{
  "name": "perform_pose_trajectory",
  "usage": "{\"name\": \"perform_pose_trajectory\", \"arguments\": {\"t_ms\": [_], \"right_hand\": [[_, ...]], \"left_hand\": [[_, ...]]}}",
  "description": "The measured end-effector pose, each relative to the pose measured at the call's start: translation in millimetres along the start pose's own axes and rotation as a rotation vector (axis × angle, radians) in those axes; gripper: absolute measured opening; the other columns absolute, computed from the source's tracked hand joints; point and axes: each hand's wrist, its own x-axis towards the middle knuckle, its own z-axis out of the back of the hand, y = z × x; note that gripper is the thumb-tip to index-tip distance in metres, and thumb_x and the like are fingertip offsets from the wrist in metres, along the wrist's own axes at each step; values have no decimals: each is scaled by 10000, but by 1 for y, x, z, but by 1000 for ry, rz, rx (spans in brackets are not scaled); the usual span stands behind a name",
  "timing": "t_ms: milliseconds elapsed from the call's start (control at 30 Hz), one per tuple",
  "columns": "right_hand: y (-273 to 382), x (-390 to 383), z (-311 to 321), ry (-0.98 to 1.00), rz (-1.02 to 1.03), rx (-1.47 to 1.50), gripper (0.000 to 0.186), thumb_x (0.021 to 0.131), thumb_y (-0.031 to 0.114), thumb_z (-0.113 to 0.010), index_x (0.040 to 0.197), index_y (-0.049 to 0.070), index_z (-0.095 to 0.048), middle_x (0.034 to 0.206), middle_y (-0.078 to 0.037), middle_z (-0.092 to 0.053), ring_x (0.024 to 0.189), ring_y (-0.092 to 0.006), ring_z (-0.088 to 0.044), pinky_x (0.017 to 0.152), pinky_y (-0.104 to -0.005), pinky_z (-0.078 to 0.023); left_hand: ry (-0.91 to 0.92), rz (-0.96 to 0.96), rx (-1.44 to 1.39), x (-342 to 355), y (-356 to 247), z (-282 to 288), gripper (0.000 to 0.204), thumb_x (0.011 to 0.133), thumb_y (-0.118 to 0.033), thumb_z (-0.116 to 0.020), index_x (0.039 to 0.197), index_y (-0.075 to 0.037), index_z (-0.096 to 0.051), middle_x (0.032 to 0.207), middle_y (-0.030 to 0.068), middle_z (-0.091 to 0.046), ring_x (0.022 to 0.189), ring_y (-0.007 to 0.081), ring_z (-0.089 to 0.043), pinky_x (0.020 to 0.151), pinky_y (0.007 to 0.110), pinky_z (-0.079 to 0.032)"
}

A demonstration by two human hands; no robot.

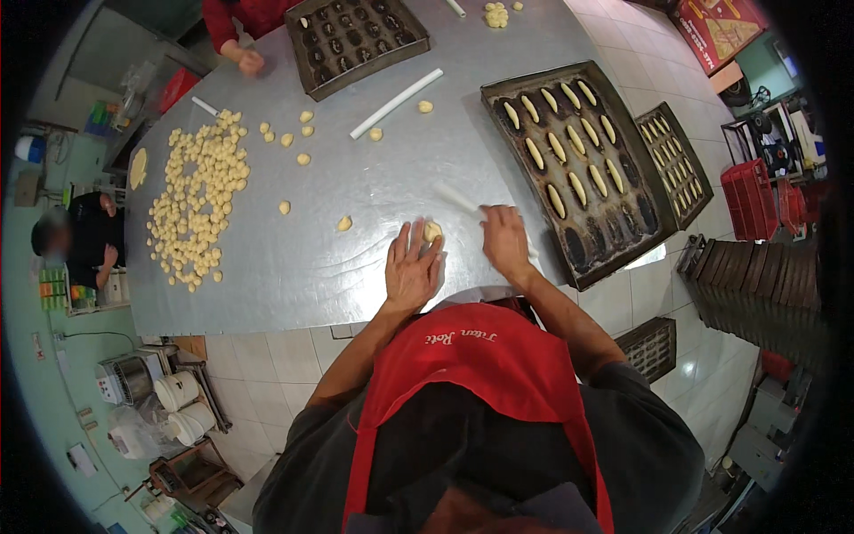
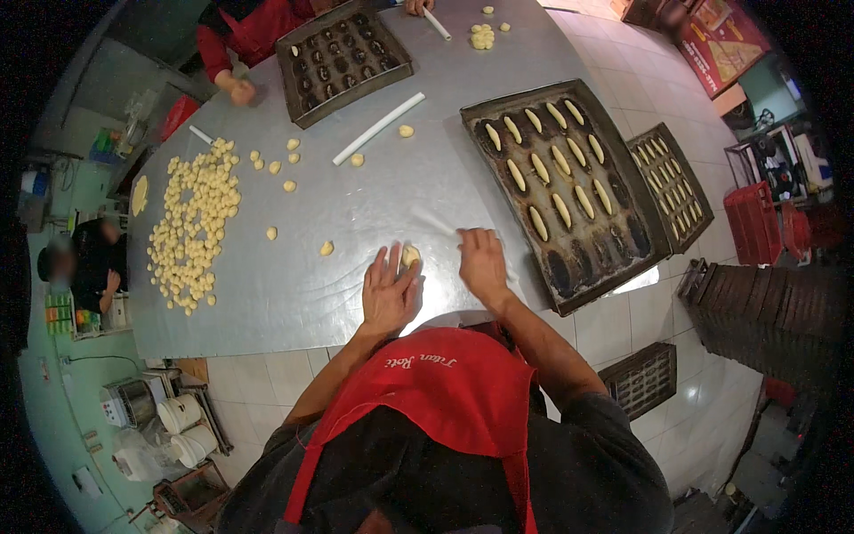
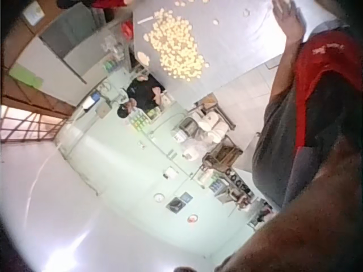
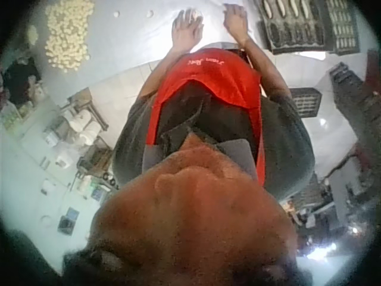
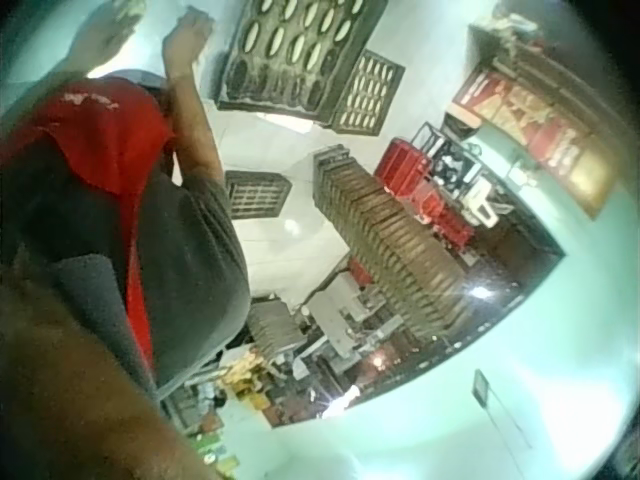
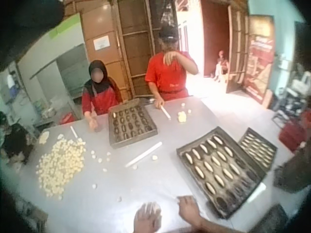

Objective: Preparing and shaping dough into small rolls at a bakery production table.

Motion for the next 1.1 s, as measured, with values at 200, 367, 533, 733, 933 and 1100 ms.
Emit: {"name": "perform_pose_trajectory", "arguments": {"t_ms": [200, 367, 533, 733, 933, 1100], "right_hand": [[35, 49, -21, 119, 631, 209, 489, 944, 128, -713, 1414, 18, -631, 1253, -173, -669, 1157, -351, -615, 1030, -492, -499], [46, 42, -30, 1, 362, 138, 564, 892, 233, -801, 1381, 13, -627, 1260, -186, -663, 1183, -402, -591, 1070, -473, -483], [30, -19, -12, 281, 246, 202, 395, 831, 161, -863, 1184, 53, -723, 1117, -132, -715, 1122, -384, -627, 1039, -492, -485], [28, 34, -21, -49, -86, 46, 408, 820, 72, -794, 1208, 14, -680, 1227, -155, -669, 1159, -405, -576, 989, -530, -456], [68, -1, -40, -18, 517, -168, 458, 913, 81, -597, 1359, -7, -646, 1370, -148, -611, 1252, -357, -555, 1011, -494, -449], [62, -32, -21, 140, 576, -110, 408, 895, 74, -619, 1288, 0, -702, 1301, -142, -657, 1199, -341, -601, 1019, -484, -455]], "left_hand": [[-13, 196, 90, 64, 68, -23, 759, 1055, -324, -564, 1703, -37, -293, 1767, 274, -212, 1632, 477, -198, 1316, 597, -178], [-103, 148, 207, 73, 73, -13, 744, 1061, -318, -550, 1690, -7, -304, 1758, 271, -244, 1631, 458, -222, 1320, 588, -173], [120, 18, -41, -12, 23, -3, 724, 1054, -304, -568, 1664, 17, -346, 1735, 226, -335, 1606, 400, -312, 1322, 560, -196], [151, 63, -326, -4, 26, -17, 626, 1032, -215, -600, 1584, 35, -444, 1572, 248, -497, 1472, 401, -457, 1230, 515, -351], [-50, 105, -168, 21, 24, -10, 517, 1011, -167, -628, 1476, 49, -558, 1408, 224, -599, 1334, 394, -554, 1125, 498, -437], [98, -5, -82, -37, 15, -11, 561, 1037, -211, -606, 1533, 39, -529, 1527, 201, -565, 1375, 369, -552, 1169, 462, -426]]}}
